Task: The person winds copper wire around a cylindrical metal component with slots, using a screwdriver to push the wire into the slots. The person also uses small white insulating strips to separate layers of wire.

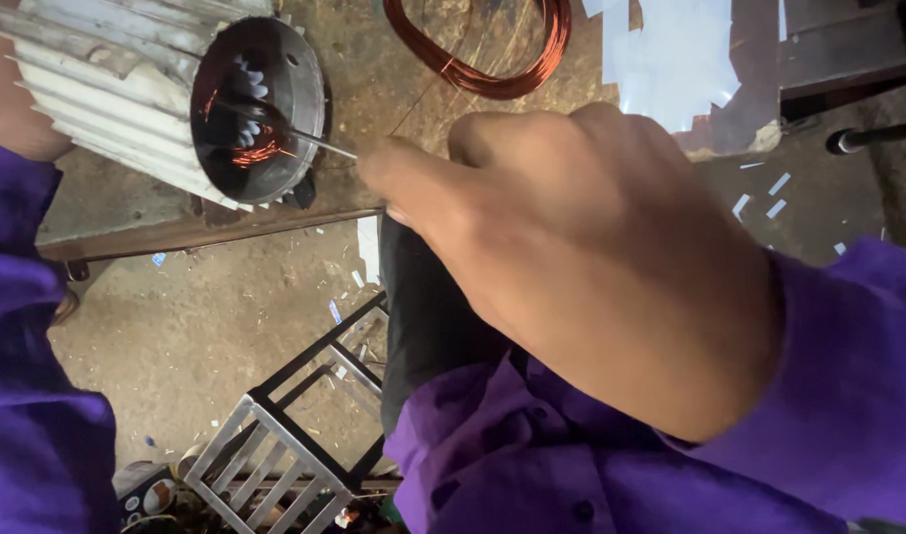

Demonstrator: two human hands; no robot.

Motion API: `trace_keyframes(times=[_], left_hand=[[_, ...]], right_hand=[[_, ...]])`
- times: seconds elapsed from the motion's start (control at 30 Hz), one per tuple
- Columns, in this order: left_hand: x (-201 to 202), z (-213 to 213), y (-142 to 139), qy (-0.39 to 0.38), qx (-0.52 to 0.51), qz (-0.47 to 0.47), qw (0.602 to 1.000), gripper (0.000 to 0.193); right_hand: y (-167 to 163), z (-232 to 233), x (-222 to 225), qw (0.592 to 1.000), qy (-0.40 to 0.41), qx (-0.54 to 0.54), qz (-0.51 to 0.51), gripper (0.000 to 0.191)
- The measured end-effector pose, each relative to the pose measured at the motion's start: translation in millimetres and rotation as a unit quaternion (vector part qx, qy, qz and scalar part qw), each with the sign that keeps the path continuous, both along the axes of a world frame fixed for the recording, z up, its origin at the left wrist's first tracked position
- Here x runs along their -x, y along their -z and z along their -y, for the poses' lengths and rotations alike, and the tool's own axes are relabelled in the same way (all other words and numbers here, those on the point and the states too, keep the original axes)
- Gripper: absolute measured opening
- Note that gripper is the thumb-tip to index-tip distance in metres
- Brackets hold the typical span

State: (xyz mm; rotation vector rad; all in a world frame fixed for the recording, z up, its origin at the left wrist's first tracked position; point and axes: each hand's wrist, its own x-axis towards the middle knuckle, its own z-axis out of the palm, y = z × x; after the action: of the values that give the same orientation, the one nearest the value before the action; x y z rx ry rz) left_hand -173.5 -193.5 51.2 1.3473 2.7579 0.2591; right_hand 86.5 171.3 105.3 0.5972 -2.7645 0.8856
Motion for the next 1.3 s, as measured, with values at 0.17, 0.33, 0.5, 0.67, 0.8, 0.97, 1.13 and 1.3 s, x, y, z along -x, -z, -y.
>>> trace_keyframes(times=[0.17, 0.33, 0.5, 0.67, 0.8, 0.97, 1.13, 1.3], left_hand=[[-1.0, 3.7, 0.8, 0.001, -0.004, -0.003, 1.000, 0.023], [-1.0, 6.1, 1.6, 0.002, -0.007, -0.007, 1.000, 0.024], [-1.1, 9.2, 3.0, 0.001, -0.013, -0.010, 1.000, 0.024], [-1.8, 12.4, 2.7, 0.003, -0.015, -0.013, 1.000, 0.025], [-3.2, 11.8, 3.8, 0.003, -0.017, -0.016, 1.000, 0.025], [-4.9, 14.9, 3.0, 0.004, -0.019, -0.019, 1.000, 0.026], [-5.0, 17.4, 4.3, 0.003, -0.022, -0.023, 0.999, 0.026], [-5.6, 16.9, 5.3, 0.006, -0.023, -0.026, 0.999, 0.027]], right_hand=[[-2.8, 8.7, 2.4, 0.988, 0.024, -0.047, -0.146, 0.035], [0.4, 13.8, 6.9, 0.989, 0.018, -0.094, -0.111, 0.035], [-0.6, 15.2, -10.6, 0.979, 0.049, -0.113, -0.164, 0.025], [-8.4, 2.3, -21.0, 0.986, -0.002, -0.149, -0.071, 0.044], [-9.1, 12.8, -10.3, 0.991, -0.003, -0.099, -0.084, 0.036], [-11.7, 24.5, 4.4, 0.989, 0.028, -0.089, -0.116, 0.033], [-13.2, 25.2, 4.2, 0.994, 0.011, -0.069, -0.086, 0.042], [-6.3, 24.0, 2.8, 0.995, 0.009, -0.070, -0.074, 0.035]])
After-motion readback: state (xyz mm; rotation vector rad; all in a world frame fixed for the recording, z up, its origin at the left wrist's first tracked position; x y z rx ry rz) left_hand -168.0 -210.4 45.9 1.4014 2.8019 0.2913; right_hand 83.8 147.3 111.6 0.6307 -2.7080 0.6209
